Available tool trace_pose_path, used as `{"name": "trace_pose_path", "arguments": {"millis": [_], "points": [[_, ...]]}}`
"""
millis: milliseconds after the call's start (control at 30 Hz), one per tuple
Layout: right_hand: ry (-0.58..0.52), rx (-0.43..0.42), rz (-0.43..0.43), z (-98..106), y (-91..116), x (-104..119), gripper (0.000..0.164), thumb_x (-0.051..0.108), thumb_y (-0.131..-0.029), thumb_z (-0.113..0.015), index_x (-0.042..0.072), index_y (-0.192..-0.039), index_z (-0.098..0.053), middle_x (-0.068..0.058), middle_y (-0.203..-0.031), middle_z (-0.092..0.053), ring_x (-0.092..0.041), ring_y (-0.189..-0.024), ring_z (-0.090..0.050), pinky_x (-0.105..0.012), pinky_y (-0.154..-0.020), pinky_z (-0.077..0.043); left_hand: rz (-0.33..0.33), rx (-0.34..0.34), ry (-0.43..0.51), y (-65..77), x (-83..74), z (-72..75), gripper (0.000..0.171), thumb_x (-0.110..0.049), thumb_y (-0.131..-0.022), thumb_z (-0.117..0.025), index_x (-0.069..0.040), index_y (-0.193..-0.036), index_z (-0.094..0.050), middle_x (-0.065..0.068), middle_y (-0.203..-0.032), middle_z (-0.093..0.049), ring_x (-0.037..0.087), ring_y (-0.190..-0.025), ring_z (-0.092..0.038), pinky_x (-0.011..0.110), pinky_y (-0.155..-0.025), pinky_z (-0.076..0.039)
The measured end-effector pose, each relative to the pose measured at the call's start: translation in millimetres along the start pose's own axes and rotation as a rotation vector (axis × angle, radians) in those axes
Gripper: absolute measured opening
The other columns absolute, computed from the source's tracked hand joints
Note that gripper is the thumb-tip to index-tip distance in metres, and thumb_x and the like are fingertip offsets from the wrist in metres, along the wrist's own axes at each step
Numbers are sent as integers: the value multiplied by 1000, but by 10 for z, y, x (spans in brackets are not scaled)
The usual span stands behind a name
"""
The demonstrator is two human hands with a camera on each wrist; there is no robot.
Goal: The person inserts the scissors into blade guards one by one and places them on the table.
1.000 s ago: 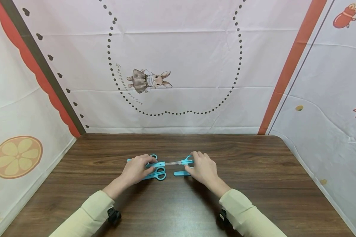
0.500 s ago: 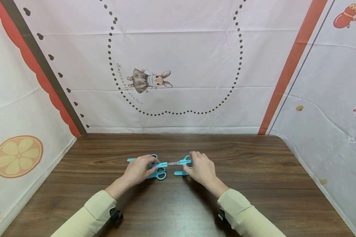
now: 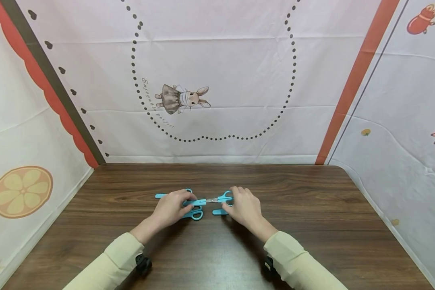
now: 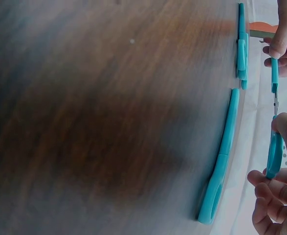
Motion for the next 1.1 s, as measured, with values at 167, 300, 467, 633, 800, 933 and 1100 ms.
{"name": "trace_pose_path", "arguments": {"millis": [167, 300, 467, 633, 800, 933, 1100], "points": [[1, 3, 7, -8, 5, 8, 42, 41, -76, -67, 12, -106, -64, -2, -92, -66, -18, -75, -60, -26, -45, -42, -8, -2, -6, -14, -15, -13, 14, -21, -82, -69, -19, -97, -69, -6, -91, -65, 9, -72, -60, 21, -54, -43], [3, -6, 17, -6, 10, 25, 41, 41, -75, -68, 12, -105, -64, -2, -90, -66, -17, -72, -59, -25, -44, -40, -8, 5, -13, -22, -22, -23, 14, -22, -83, -68, -19, -97, -69, -7, -90, -64, 6, -72, -59, 20, -56, -45], [4, -13, 24, -3, 11, 41, 41, 41, -75, -68, 12, -104, -64, -1, -88, -65, -17, -71, -59, -26, -45, -41, -2, 9, -12, -31, -25, -31, 15, -21, -83, -68, -19, -98, -69, -7, -88, -63, 5, -69, -57, 19, -54, -43], [6, -2, 20, -10, 14, 41, 42, 42, -75, -68, 13, -105, -63, -1, -87, -64, -16, -71, -58, -27, -46, -42, -8, 7, -10, -36, -28, -36, 15, -21, -83, -68, -19, -98, -69, -7, -89, -63, 5, -69, -57, 19, -54, -43], [2, -10, 24, -12, 18, 42, 42, 41, -75, -68, 12, -105, -63, -1, -88, -65, -17, -71, -59, -27, -45, -42, -24, -6, -6, -39, -36, -41, 15, -21, -83, -68, -18, -97, -69, -6, -88, -63, 5, -68, -57, 18, -53, -42], [1, -14, 29, -17, 19, 46, 42, 41, -75, -68, 12, -105, -63, -1, -87, -65, -16, -70, -58, -25, -45, -41, -27, -9, -2, -44, -47, -46, 15, -21, -83, -68, -18, -97, -69, -4, -88, -64, 6, -67, -56, 18, -51, -40], [1, -14, 27, -26, 19, 43, 42, 41, -75, -68, 12, -105, -63, -1, -87, -65, -15, -68, -57, -24, -45, -41, -31, -4, -14, -49, -55, -53, 15, -24, -84, -68, -20, -99, -68, -5, -89, -64, 6, -67, -56, 19, -50, -40]]}}
Point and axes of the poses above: each hand's wrist, its own y-axis away from the middle knuckle, its own z-axis out of the back of the hand, x = y × z, the point moved 4 cm from there along -y, towards the middle knuckle
